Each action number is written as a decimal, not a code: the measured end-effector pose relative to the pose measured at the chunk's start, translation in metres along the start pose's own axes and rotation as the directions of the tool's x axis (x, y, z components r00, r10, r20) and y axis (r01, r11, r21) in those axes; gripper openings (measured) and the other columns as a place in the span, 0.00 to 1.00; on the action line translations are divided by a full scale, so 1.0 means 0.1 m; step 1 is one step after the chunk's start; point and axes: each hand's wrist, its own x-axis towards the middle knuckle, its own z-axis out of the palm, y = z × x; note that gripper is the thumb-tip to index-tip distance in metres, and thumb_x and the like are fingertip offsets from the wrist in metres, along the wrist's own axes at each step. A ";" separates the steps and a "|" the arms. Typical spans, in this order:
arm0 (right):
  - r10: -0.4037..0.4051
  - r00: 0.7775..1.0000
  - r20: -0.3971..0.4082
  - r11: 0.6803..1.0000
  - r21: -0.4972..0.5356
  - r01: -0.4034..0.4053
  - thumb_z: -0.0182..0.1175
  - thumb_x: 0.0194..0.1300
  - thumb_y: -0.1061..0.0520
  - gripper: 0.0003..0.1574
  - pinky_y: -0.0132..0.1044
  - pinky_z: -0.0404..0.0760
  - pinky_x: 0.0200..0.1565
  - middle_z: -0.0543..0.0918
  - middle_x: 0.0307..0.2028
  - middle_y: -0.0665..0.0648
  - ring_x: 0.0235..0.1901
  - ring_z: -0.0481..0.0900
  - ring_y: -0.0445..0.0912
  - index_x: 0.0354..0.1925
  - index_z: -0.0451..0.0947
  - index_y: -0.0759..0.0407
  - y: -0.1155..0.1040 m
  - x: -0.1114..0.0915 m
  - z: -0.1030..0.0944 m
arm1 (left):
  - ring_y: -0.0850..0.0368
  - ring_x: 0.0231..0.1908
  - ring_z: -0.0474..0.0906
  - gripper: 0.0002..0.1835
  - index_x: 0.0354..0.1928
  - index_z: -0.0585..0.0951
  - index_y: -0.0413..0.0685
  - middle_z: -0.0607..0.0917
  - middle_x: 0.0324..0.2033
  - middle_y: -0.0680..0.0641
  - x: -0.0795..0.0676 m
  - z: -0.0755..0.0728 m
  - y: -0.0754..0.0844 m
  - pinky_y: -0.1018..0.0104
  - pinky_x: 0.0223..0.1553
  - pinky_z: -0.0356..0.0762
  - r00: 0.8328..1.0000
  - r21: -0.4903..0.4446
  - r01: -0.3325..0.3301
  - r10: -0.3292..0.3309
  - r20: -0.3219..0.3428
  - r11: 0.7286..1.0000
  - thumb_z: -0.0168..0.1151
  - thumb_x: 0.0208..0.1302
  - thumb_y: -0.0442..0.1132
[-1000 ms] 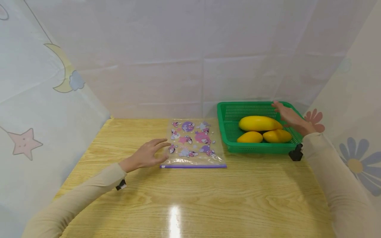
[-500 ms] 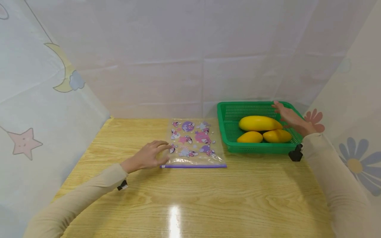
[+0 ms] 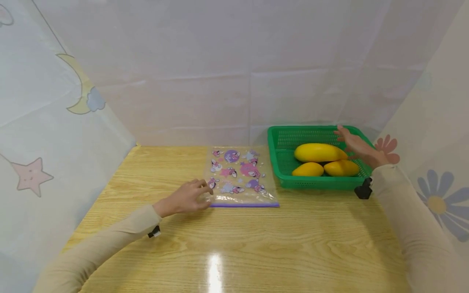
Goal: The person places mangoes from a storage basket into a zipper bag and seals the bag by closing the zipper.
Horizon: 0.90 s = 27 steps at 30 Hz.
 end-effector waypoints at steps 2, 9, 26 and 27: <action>0.008 1.000 0.004 1.000 0.002 -0.008 0.19 0.70 0.25 0.53 0.74 0.61 0.57 0.33 0.74 0.77 0.64 0.41 0.84 0.78 0.26 0.56 0.00 0.00 0.00 | 0.51 0.41 0.76 0.17 0.50 0.82 0.51 0.80 0.45 0.48 0.00 0.01 0.01 0.57 0.40 0.79 1.000 0.013 -0.017 0.017 -0.010 1.000 0.59 0.68 0.53; 0.012 1.000 0.016 1.000 -0.010 -0.011 0.18 0.70 0.25 0.54 0.74 0.60 0.58 0.34 0.74 0.77 0.64 0.42 0.83 0.77 0.26 0.57 -0.01 -0.01 0.00 | 0.51 0.40 0.77 0.14 0.44 0.84 0.51 0.81 0.46 0.46 0.00 0.00 0.06 0.58 0.40 0.80 0.998 0.003 -0.056 0.056 -0.006 0.998 0.65 0.64 0.51; 0.017 1.000 0.024 1.000 -0.004 -0.017 0.18 0.70 0.24 0.55 0.74 0.61 0.58 0.34 0.73 0.78 0.64 0.42 0.83 0.77 0.28 0.59 0.04 0.00 0.00 | 0.55 0.40 0.77 0.13 0.41 0.85 0.52 0.80 0.40 0.50 0.01 0.08 0.04 0.61 0.42 0.79 0.997 0.030 -0.072 0.071 0.019 0.997 0.69 0.63 0.51; 0.020 1.000 0.023 1.000 -0.005 -0.020 0.18 0.70 0.24 0.55 0.74 0.61 0.58 0.34 0.73 0.78 0.65 0.42 0.83 0.77 0.28 0.59 0.04 0.00 0.00 | 0.55 0.40 0.77 0.12 0.41 0.85 0.52 0.81 0.40 0.51 0.01 0.09 0.04 0.61 0.42 0.79 0.997 0.034 -0.077 0.076 0.018 0.996 0.69 0.63 0.51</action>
